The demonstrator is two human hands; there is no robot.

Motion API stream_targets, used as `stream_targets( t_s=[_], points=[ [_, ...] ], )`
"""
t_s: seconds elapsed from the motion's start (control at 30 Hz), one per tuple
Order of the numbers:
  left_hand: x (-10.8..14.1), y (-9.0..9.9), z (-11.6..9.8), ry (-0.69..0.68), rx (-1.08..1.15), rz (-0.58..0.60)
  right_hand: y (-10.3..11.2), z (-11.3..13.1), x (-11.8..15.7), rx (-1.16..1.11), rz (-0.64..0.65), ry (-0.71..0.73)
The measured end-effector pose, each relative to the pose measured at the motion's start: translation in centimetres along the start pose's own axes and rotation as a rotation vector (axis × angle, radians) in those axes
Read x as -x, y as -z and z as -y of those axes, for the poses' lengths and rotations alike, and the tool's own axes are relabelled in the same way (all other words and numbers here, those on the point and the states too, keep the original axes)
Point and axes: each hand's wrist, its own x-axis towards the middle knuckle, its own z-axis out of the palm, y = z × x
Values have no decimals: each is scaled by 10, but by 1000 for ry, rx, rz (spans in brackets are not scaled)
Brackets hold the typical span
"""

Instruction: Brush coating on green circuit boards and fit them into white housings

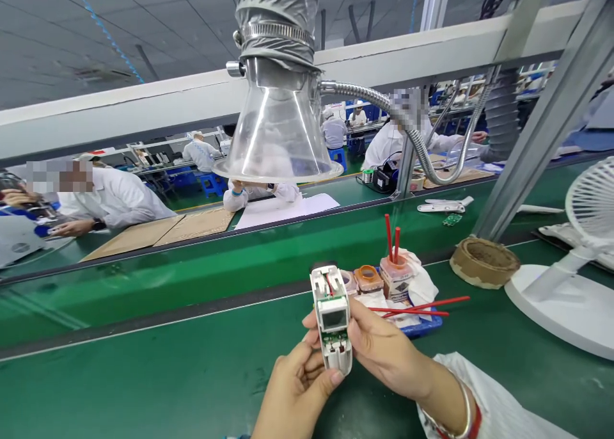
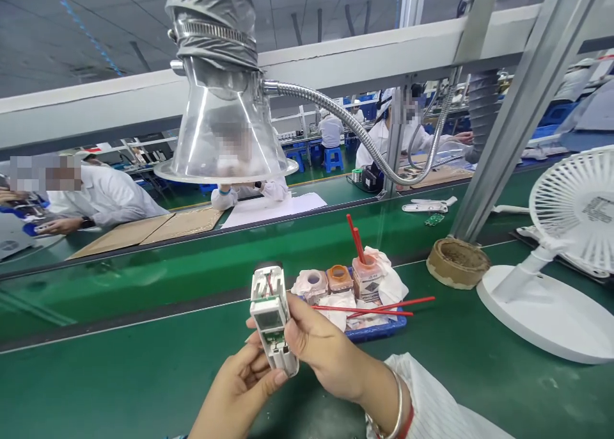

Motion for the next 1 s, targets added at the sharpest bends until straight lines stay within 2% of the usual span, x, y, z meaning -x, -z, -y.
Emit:
stream_targets(
  t_s=[0.13,0.33,0.43,0.53,0.63,0.77,0.87,1.0],
  points=[
    [-1,-1,-1,14,-56,26,3,6,6,90,6,-10],
    [-9,2,-6,128,143,75,11,19,6,377,-79,-141],
    [-15,18,-11,207,154,-2,24,18,17,429,-144,-238],
    [-31,48,-17,259,55,-138,39,15,38,434,-154,-369],
    [-64,86,-19,280,-92,-240,49,11,60,412,-95,-454],
    [-129,125,-10,318,-196,-294,55,4,72,372,-119,-494],
    [-180,133,3,346,-273,-317,56,1,71,391,-105,-509],
    [-232,126,23,353,-331,-330,61,3,68,400,-108,-515]
  ],
)
